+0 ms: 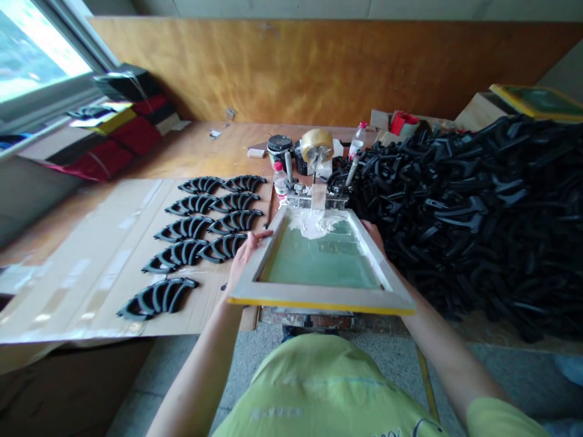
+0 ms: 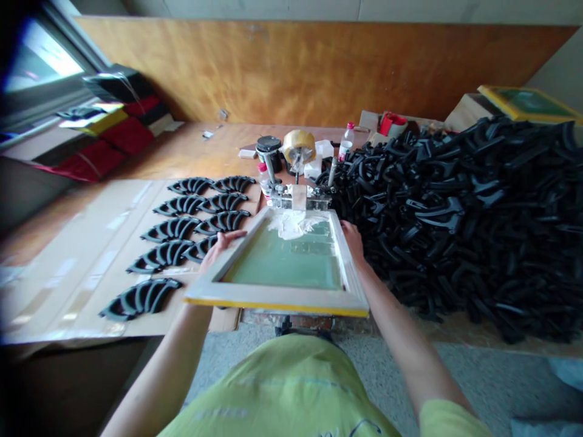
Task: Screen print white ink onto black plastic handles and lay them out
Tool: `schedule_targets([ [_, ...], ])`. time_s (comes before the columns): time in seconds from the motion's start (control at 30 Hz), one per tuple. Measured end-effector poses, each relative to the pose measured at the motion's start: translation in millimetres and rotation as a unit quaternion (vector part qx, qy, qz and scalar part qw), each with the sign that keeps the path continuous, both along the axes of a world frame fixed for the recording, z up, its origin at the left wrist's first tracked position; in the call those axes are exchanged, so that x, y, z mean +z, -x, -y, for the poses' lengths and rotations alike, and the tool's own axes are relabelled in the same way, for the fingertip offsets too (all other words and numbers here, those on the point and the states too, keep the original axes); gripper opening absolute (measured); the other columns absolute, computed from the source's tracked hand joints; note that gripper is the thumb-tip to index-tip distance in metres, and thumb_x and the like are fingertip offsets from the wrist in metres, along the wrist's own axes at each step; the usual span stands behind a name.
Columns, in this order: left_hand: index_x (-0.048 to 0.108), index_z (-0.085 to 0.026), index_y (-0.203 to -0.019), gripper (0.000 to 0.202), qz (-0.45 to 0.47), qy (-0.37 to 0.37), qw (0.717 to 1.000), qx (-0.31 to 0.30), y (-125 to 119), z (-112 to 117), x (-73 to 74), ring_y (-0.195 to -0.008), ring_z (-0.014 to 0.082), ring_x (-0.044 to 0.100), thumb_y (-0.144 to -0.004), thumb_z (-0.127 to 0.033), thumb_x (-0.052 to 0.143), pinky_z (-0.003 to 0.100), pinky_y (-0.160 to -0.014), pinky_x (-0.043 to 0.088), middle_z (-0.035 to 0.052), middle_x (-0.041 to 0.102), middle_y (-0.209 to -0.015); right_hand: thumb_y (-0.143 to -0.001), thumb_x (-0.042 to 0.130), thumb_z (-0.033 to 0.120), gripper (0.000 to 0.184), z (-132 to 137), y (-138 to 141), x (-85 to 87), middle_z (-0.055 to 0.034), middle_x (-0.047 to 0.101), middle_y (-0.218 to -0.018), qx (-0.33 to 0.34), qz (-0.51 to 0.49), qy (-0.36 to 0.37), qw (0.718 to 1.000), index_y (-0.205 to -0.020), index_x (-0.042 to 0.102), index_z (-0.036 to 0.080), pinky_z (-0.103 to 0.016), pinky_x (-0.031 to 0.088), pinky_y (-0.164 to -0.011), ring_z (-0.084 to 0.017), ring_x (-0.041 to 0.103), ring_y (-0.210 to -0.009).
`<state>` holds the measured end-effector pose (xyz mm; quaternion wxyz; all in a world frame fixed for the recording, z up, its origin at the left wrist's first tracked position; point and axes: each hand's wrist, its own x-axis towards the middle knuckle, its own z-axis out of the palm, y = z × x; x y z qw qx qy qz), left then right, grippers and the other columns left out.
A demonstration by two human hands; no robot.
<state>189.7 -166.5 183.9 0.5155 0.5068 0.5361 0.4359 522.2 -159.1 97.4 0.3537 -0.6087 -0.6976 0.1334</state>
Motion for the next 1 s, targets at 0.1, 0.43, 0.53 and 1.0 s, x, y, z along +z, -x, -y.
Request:
schedule_targets([
  [0.1, 0.061, -0.018, -0.126, 0.065, -0.030, 0.081, 0.995, -0.045, 11.7, 18.6, -36.8, -0.076, 0.0175, 0.063, -0.080, -0.064, 0.056, 0.025, -0.062, 0.048, 0.0056, 0.070, -0.098, -0.087, 0.052, 0.015, 0.024, -25.3, -4.5, 21.2, -0.0108, 0.062, -0.117, -0.084, 0.033, -0.068, 0.994, -0.106, 0.068, 0.013, -0.034, 0.043, -0.102, -0.022, 0.054, -0.114],
  [0.43, 0.041, -0.020, -0.146, 0.083, 0.018, 0.142, 0.988, -0.058, 16.7, 13.2, -125.9, -0.069, 0.0172, 0.065, -0.075, -0.054, 0.067, 0.027, -0.066, 0.051, 0.0026, 0.070, -0.082, -0.085, 0.051, 0.009, 0.017, -65.7, 85.6, 34.6, -0.0135, 0.065, -0.094, 0.102, 0.266, 0.070, 0.956, -0.095, 0.063, 0.012, -0.036, 0.043, -0.085, -0.026, 0.056, -0.095],
  [0.53, 0.043, -0.021, -0.144, 0.080, 0.022, 0.148, 0.987, -0.054, 17.5, 14.6, -126.1, -0.076, 0.0191, 0.066, -0.076, -0.054, 0.067, 0.028, -0.069, 0.051, 0.0037, 0.071, -0.086, -0.081, 0.048, 0.005, 0.019, -36.3, 75.8, 29.3, -0.0116, 0.065, -0.091, 0.213, 0.280, 0.034, 0.936, -0.088, 0.064, 0.013, -0.034, 0.042, -0.080, -0.025, 0.055, -0.093],
  [1.0, 0.048, -0.019, -0.138, 0.076, 0.007, 0.152, 0.988, -0.039, 13.9, 17.3, -109.3, -0.070, 0.0180, 0.065, -0.074, -0.054, 0.068, 0.025, -0.062, 0.049, 0.0030, 0.069, -0.082, -0.083, 0.053, 0.010, 0.018, -15.7, 69.1, 16.2, -0.0067, 0.066, -0.091, 0.257, 0.205, -0.010, 0.944, -0.092, 0.067, 0.017, -0.031, 0.043, -0.081, -0.021, 0.056, -0.092],
])
